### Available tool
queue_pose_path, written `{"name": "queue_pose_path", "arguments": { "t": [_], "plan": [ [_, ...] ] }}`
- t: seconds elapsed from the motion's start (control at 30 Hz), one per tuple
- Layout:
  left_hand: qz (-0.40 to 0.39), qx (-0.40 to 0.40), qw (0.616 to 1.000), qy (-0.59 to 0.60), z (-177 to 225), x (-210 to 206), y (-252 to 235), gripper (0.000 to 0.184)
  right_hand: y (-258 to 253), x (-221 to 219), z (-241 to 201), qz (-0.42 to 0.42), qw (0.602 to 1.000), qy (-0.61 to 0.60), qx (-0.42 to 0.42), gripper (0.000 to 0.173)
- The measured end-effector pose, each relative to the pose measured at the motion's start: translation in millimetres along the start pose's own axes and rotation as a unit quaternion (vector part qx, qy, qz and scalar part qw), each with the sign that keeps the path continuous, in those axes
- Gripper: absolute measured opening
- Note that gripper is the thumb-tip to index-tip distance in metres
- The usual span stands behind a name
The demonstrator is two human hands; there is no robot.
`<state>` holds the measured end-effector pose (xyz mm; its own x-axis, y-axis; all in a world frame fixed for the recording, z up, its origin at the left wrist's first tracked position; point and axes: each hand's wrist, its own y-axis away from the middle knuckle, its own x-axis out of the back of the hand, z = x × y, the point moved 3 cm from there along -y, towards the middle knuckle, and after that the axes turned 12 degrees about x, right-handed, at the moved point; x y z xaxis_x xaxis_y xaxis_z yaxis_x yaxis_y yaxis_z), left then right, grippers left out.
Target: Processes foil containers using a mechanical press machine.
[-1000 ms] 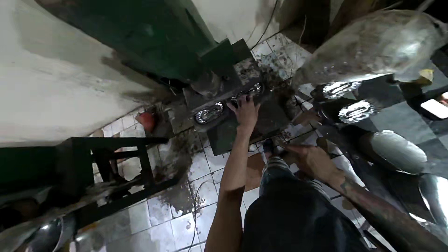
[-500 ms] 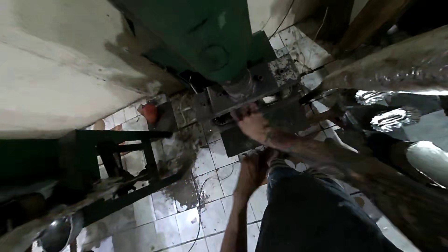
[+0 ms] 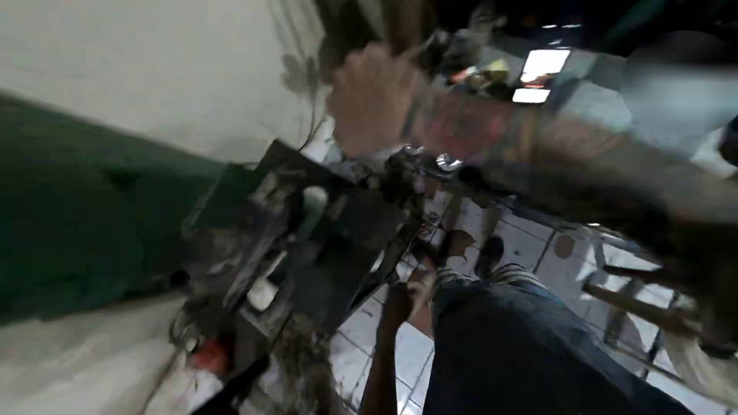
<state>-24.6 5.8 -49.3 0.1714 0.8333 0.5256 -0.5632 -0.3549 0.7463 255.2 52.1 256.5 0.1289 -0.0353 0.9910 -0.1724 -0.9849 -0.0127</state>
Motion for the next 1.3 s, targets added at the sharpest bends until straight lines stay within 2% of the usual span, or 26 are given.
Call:
{"name": "queue_pose_path", "arguments": {
  "t": [0.07,0.1,0.13,0.17,0.23,0.3,0.37,0.43,0.5,0.53,0.6,0.7,0.77,0.83,0.87,0.93,1.0,1.07,1.13,1.17,1.23,1.3],
  "plan": [
    [0.204,-0.004,0.979,0.025,32,30,-13,0.031,83,-31,8,0.099,0.995,0.021,0.006,0.039],
    [0.267,-0.036,0.961,0.070,57,47,-18,0.034,126,-50,9,0.120,0.992,0.027,0.004,0.031],
    [0.314,-0.080,0.944,0.067,92,64,-23,0.033,168,-72,10,0.099,0.995,0.015,-0.020,0.027],
    [0.336,-0.117,0.934,0.035,134,79,-29,0.033,212,-94,9,0.055,0.995,-0.016,-0.083,0.031],
    [0.320,-0.145,0.934,-0.060,214,94,-50,0.034,286,-147,16,-0.067,0.960,-0.109,-0.248,0.053],
    [0.266,-0.173,0.939,-0.134,274,91,-78,0.038,345,-218,43,-0.168,0.892,-0.190,-0.374,0.068],
    [0.219,-0.188,0.938,-0.193,313,85,-107,0.038,402,-310,69,-0.143,0.860,-0.221,-0.437,0.072],
    [0.187,-0.155,0.943,-0.230,326,77,-133,0.042,450,-382,83,-0.120,0.841,-0.231,-0.474,0.074],
    [0.176,-0.096,0.945,-0.257,326,70,-152,0.046,473,-414,93,-0.125,0.834,-0.233,-0.485,0.070],
    [0.184,-0.080,0.944,-0.263,329,68,-161,0.044,473,-419,102,-0.121,0.834,-0.228,-0.488,0.069],
    [0.212,-0.096,0.934,-0.272,318,66,-164,0.043,470,-419,90,-0.120,0.829,-0.241,-0.490,0.070],
    [0.259,-0.114,0.931,-0.231,309,60,-168,0.059,458,-400,96,-0.162,0.820,-0.255,-0.486,0.066],
    [0.244,-0.094,0.942,-0.211,309,62,-164,0.074,444,-381,90,-0.178,0.809,-0.269,-0.492,0.062],
    [0.197,-0.084,0.956,-0.202,317,69,-159,0.085,408,-352,91,-0.184,0.778,-0.344,-0.492,0.055],
    [0.178,-0.104,0.958,-0.197,318,75,-155,0.085,378,-330,87,-0.144,0.783,-0.383,-0.468,0.050],
    [0.189,-0.185,0.952,-0.154,317,96,-148,0.077,302,-282,71,0.036,0.778,-0.480,-0.403,0.052],
    [0.264,-0.245,0.929,-0.083,307,131,-153,0.057,228,-255,62,0.234,0.708,-0.547,-0.380,0.066],
    [0.297,-0.215,0.929,-0.052,289,166,-183,0.050,168,-252,72,0.354,0.612,-0.560,-0.431,0.080],
    [0.215,-0.146,0.965,-0.031,269,180,-217,0.058,124,-265,95,0.401,0.533,-0.551,-0.502,0.085],
    [0.157,-0.125,0.980,0.009,260,177,-229,0.059,109,-270,106,0.404,0.519,-0.537,-0.528,0.082],
    [0.074,-0.103,0.985,0.115,248,154,-241,0.055,95,-278,123,0.387,0.529,-0.488,-0.576,0.064],
    [0.062,-0.102,0.977,0.175,249,134,-223,0.053,97,-272,125,0.350,0.574,-0.471,-0.572,0.060]
  ]
}}
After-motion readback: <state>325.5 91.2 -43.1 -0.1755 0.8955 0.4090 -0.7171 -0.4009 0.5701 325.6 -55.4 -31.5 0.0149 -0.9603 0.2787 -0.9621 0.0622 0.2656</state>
